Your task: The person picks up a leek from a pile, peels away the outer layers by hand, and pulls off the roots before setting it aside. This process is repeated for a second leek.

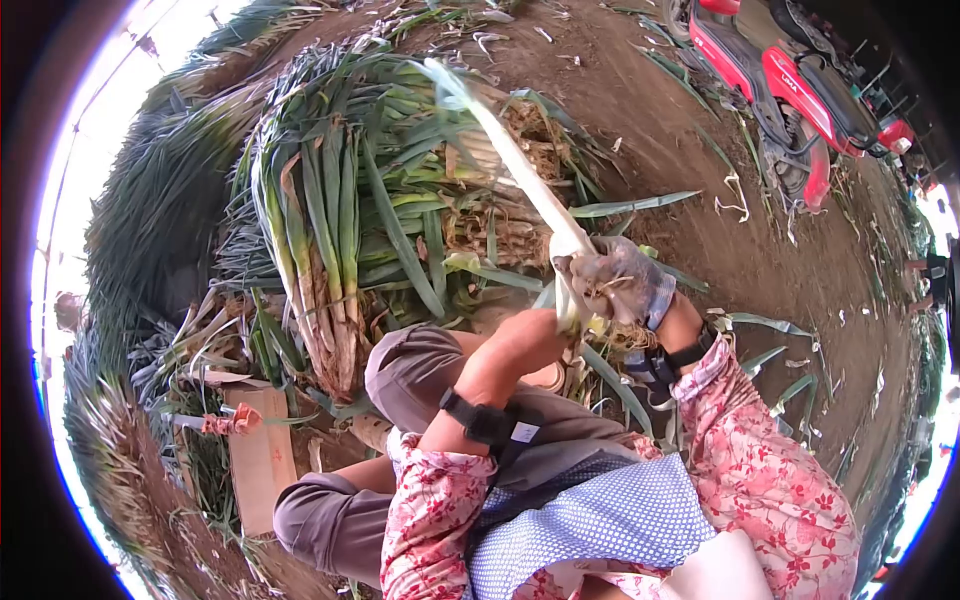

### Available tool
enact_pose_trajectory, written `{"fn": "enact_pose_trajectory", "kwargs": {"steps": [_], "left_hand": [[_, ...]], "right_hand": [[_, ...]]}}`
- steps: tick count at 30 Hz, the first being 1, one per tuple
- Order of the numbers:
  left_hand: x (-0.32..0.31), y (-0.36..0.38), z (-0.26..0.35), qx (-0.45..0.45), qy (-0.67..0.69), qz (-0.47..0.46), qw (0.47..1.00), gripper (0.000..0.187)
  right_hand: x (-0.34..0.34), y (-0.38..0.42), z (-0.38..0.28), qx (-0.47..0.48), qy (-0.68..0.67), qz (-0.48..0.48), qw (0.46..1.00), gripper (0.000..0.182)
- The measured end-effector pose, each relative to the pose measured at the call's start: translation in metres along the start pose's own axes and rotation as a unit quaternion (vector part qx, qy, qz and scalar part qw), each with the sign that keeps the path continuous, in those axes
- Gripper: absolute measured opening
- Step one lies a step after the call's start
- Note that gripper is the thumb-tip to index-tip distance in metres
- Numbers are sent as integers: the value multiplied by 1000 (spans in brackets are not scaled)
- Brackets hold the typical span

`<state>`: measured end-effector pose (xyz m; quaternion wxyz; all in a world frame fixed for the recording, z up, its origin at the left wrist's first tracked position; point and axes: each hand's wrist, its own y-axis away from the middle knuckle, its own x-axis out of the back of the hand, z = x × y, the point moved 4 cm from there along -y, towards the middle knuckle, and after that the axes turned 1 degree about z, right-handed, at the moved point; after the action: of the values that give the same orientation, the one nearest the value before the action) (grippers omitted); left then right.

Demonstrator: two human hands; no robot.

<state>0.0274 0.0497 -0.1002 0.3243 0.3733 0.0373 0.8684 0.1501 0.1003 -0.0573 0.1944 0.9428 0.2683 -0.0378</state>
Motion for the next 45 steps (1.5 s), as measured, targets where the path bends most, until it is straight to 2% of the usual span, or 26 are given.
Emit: {"fn": "enact_pose_trajectory", "kwargs": {"steps": [2,3,4,6,9,10,12,13,16,17,20,21,24,28,31,35,38,39,40,41,42,43,44,45], "left_hand": [[8,1,-21,-153,55,137,977,49],[16,-2,-33,-84,85,186,975,54],[27,-1,-41,14,177,176,968,51],[38,-6,-64,70,355,303,881,46],[65,9,-39,112,596,334,722,44],[64,1,-49,42,631,341,695,43],[71,6,-50,42,605,377,700,38],[70,6,-56,46,604,411,681,37],[71,12,-67,81,612,437,655,34],[72,13,-69,70,645,441,621,32],[79,19,-65,36,674,459,578,30],[79,20,-70,45,642,492,586,33],[82,24,-75,99,392,613,679,36],[76,29,-84,219,325,578,716,31],[76,27,-85,214,332,575,716,26],[86,33,-57,164,89,611,769,14],[82,26,-26,1,178,538,824,11],[76,22,-8,-30,182,470,863,10],[66,20,12,-59,185,398,897,9],[54,16,25,-71,301,295,904,10],[41,13,35,-82,409,186,890,10],[28,10,43,-134,502,92,850,10],[19,10,50,-183,583,-3,791,9],[16,16,50,-133,509,-40,849,12]], "right_hand": [[6,-6,-3,23,115,32,993,31],[9,-1,1,-21,114,16,993,33],[5,5,-3,10,202,34,979,33],[-10,20,-11,77,372,65,923,35],[-18,38,2,36,413,84,906,40],[-21,43,5,22,418,85,904,40],[-29,50,12,18,417,72,906,40],[-31,52,15,16,417,64,906,39],[-32,55,22,-8,517,70,853,37],[-31,56,24,6,515,81,853,36],[-30,60,26,56,540,103,834,34],[-30,61,26,50,547,103,829,34],[-27,65,29,44,560,105,821,34],[-23,67,32,45,557,108,822,33],[-22,65,34,34,558,108,822,31],[-22,64,35,-21,546,127,828,29],[-11,54,50,36,554,178,813,24],[-10,49,50,79,542,184,816,21],[-11,41,52,127,588,159,783,21],[-9,31,57,174,631,132,745,21],[-7,21,71,220,669,105,702,22],[13,15,102,155,375,51,913,23],[33,11,134,87,21,49,995,31],[34,9,124,96,91,66,989,31]]}}
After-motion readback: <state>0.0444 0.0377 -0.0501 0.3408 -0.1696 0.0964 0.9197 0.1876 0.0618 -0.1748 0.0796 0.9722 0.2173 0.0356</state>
